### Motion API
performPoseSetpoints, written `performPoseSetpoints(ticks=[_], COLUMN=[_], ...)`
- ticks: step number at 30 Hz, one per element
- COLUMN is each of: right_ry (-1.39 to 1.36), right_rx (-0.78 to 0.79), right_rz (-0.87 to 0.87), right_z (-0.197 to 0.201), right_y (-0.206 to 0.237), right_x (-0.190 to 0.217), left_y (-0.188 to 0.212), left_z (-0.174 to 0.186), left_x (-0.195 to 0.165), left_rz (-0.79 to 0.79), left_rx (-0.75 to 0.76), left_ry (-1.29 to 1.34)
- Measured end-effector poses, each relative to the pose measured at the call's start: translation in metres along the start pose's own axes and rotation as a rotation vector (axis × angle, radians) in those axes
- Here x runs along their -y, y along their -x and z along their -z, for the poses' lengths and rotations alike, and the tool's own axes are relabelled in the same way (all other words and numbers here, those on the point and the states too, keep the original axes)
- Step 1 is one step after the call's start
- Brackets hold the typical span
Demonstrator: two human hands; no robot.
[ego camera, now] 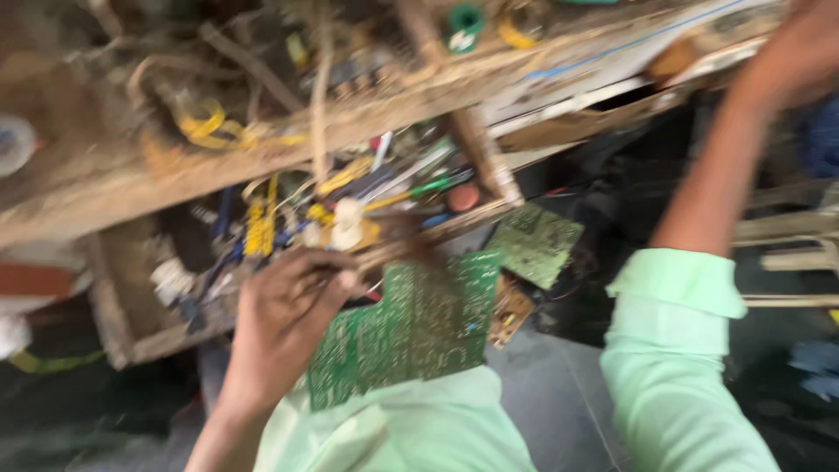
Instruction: The person sits at a cluttered electronics repair bench and solders components onto green circuit boards. They hold a soldering iron in one hand and solder wire in the other, position boards on their lap and the bench, reposition boards, and work on several boards one at a time.
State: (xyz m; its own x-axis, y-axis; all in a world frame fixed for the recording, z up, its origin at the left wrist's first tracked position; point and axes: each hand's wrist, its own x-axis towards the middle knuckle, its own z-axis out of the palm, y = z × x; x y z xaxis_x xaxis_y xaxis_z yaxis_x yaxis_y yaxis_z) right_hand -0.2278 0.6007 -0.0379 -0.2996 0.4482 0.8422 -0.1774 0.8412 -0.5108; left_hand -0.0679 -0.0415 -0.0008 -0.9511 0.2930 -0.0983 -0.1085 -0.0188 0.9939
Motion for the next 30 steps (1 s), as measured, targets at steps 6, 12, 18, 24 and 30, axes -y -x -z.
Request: performPoseSetpoints(ticks=[6,12,18,24,30], right_ry=[-0.341,-0.825,-0.378,-0.132,0.042], right_rx=[-0.015,0.158,1.105,1.399,1.576], right_rz=[0.316,-0.515,-0.213,0.537,0.512], right_z=[-0.021,-0.029,-0.009,-0.053,-0.063], right_y=[-0.007,0.029,0.134,0.165,0.163], right_x=[0.021,0.099,0.274,0.356,0.368], left_y=[0.000,0.012,0.018,0.025,0.024], left_z=[0.003,0.010,0.005,-0.002,-0.009], left_x=[0.001,-0.002,0.003,0.010,0.008], left_rz=[0.061,-0.025,-0.078,-0.149,-0.083], left_rx=[-0.072,-0.102,-0.103,-0.198,-0.345], left_ry=[-0.001,-0.039,0.211,0.071,-0.136])
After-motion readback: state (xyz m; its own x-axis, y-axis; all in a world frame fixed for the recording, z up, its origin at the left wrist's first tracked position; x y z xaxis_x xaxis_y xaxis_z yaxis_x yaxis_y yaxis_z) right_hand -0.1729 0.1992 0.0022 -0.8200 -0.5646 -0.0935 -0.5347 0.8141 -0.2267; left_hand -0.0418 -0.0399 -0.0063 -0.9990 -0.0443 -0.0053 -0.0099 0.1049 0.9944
